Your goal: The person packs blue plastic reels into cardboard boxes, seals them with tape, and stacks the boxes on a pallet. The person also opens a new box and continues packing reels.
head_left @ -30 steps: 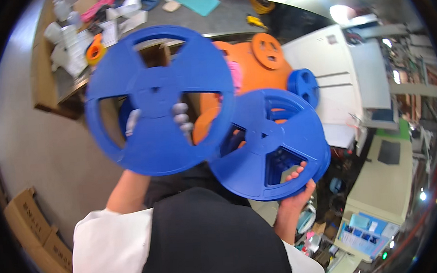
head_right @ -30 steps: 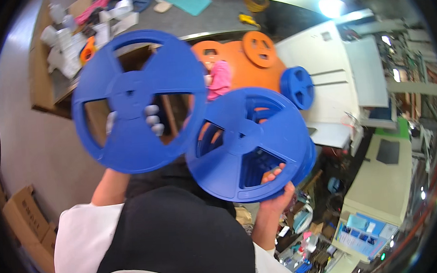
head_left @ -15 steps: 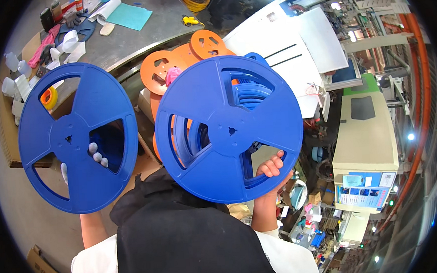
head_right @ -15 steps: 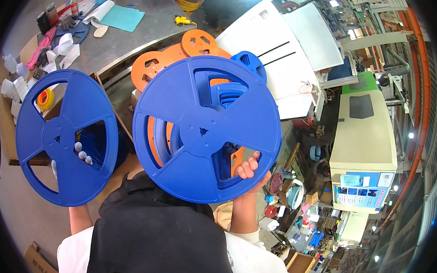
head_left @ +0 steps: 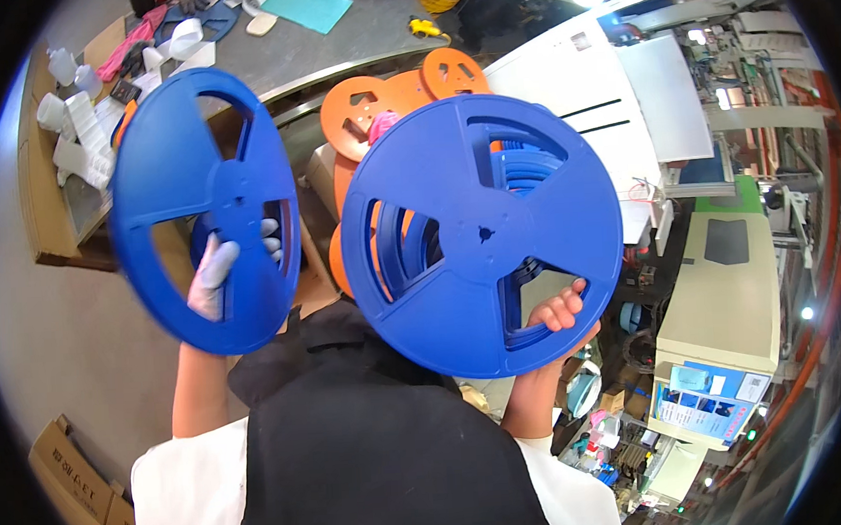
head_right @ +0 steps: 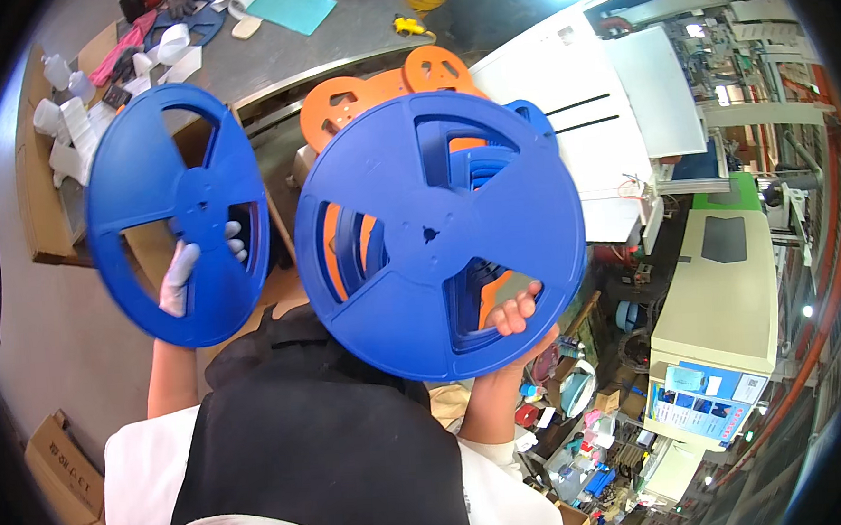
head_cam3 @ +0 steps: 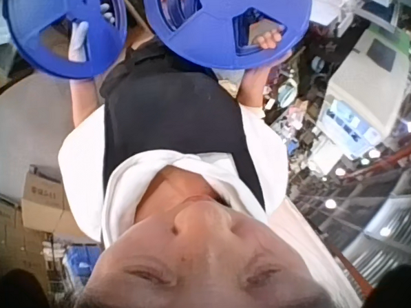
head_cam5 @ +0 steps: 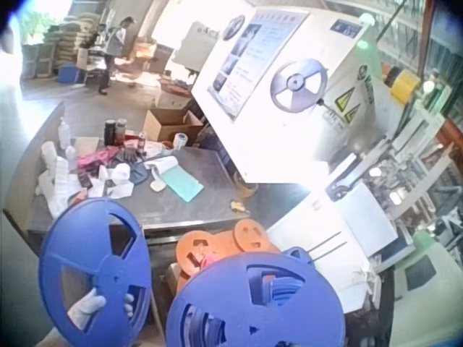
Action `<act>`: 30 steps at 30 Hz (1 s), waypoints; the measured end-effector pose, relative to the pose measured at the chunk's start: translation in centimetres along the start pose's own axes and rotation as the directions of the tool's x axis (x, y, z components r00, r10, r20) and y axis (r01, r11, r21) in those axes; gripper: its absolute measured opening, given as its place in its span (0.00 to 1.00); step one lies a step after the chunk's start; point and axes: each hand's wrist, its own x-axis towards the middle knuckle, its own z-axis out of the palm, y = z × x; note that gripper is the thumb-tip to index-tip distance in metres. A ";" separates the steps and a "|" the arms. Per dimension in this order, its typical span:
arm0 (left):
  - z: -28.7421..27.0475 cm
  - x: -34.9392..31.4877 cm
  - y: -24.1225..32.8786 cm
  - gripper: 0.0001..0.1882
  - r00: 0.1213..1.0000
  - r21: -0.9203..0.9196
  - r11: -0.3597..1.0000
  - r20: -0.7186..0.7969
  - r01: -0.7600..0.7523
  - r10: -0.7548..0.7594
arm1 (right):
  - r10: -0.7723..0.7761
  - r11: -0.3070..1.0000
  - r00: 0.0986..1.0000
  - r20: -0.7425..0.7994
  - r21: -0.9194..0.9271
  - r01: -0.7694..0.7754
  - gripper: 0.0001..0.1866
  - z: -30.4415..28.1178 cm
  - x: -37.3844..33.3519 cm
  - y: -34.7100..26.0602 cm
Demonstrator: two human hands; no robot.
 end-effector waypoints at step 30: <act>2.0 0.2 -3.2 0.32 0.867 -0.417 0.814 0.460 0.404 -0.195 | -0.044 0.670 0.813 -0.581 -0.621 -0.408 0.30 3.5 0.4 6.3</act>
